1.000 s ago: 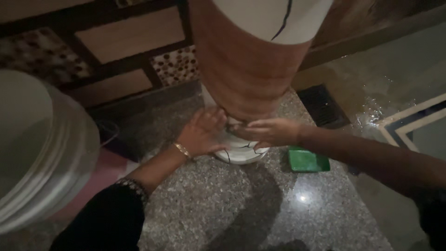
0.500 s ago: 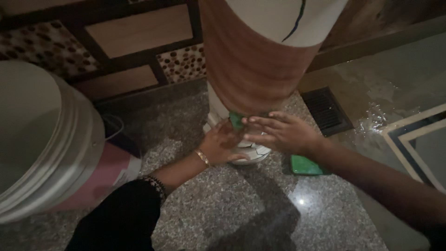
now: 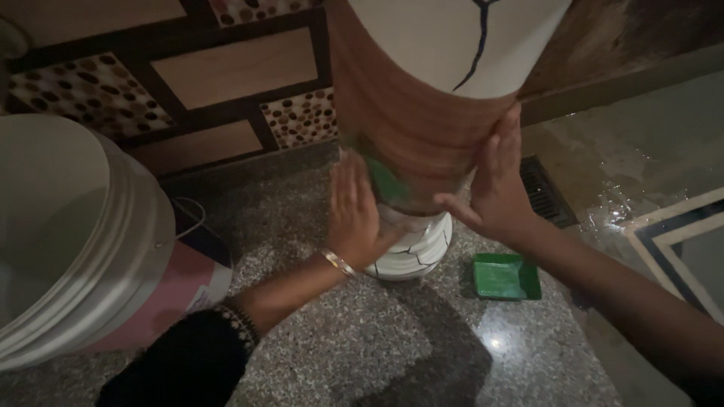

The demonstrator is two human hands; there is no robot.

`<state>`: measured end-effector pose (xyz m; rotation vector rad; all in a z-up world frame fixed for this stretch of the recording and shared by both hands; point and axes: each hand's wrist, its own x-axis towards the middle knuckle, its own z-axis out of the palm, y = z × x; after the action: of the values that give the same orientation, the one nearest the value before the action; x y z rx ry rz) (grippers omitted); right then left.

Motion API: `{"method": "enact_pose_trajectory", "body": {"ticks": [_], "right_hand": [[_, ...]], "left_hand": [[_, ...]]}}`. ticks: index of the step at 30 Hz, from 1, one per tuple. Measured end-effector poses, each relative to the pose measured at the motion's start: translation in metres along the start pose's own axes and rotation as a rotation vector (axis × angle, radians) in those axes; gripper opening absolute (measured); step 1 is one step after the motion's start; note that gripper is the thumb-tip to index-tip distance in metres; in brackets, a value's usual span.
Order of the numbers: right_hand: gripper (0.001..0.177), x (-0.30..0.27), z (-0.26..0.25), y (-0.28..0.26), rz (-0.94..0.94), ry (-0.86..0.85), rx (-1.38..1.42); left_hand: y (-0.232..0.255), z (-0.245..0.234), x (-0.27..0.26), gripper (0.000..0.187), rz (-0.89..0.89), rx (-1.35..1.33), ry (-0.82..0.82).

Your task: The person scrubs a vertical pipe with a green sponge, moving up and down its length. The person uses both hands to hold the pipe and scrub its surface.

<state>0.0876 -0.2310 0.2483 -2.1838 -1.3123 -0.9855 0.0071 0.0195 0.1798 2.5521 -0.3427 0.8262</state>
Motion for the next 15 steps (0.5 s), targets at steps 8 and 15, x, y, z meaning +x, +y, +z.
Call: {"method": "enact_pose_trajectory", "body": {"ticks": [8, 15], "right_hand": [[0.107, 0.031, 0.015, -0.010, 0.210, 0.207, 0.311], [0.105, 0.031, 0.029, -0.005, 0.176, 0.278, 0.375]], "left_hand": [[0.042, -0.034, 0.047, 0.111, -0.207, -0.292, 0.168], [0.030, -0.041, 0.032, 0.105, -0.081, 0.017, 0.080]]}}
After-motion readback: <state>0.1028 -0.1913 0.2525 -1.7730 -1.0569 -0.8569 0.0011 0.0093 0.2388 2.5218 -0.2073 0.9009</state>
